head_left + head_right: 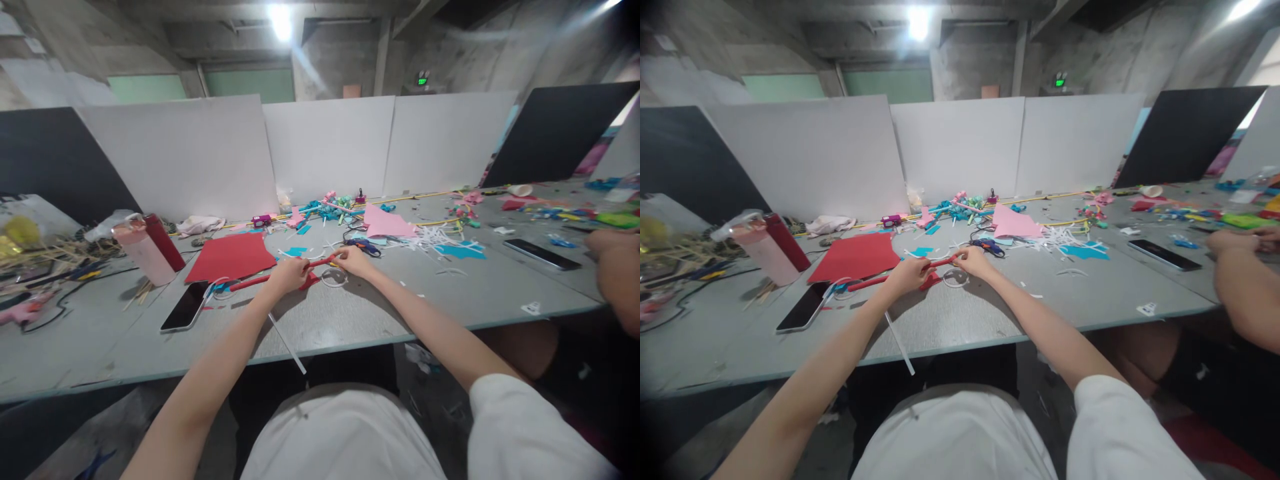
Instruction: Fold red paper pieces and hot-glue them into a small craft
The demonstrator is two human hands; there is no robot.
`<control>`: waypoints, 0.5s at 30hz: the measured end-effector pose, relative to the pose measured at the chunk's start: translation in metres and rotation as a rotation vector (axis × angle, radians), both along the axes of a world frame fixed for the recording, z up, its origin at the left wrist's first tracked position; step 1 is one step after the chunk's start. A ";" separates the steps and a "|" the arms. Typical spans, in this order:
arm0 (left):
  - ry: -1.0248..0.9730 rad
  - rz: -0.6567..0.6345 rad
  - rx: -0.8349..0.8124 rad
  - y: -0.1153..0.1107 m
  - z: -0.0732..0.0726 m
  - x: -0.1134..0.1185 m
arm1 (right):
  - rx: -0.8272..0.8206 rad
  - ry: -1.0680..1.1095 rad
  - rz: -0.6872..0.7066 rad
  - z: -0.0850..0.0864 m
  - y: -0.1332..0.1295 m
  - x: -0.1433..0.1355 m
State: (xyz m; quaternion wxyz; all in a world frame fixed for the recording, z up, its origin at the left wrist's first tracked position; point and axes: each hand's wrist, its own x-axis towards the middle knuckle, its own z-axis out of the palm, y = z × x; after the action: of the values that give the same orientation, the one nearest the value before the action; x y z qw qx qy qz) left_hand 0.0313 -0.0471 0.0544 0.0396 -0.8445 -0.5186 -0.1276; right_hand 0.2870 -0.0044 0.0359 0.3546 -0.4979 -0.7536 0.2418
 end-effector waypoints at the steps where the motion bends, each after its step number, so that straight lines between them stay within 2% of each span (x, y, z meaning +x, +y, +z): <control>1: 0.001 0.006 0.000 0.000 0.000 0.000 | 0.048 -0.060 -0.008 0.001 -0.001 0.001; 5: -0.005 0.015 -0.002 0.001 0.000 0.000 | 0.204 -0.243 0.007 0.004 -0.006 0.006; 12: -0.009 -0.001 0.002 -0.001 -0.001 0.003 | 0.315 -0.636 -0.088 0.013 -0.020 0.001; 15: 0.026 -0.001 -0.012 -0.002 0.000 0.004 | 0.359 -0.771 -0.072 0.016 -0.024 -0.004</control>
State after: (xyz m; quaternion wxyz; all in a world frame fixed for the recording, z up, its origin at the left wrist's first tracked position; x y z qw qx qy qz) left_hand 0.0349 -0.0493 0.0548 0.0410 -0.8465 -0.5186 -0.1135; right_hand 0.2833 -0.0284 0.0516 0.1363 -0.5083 -0.8432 -0.1095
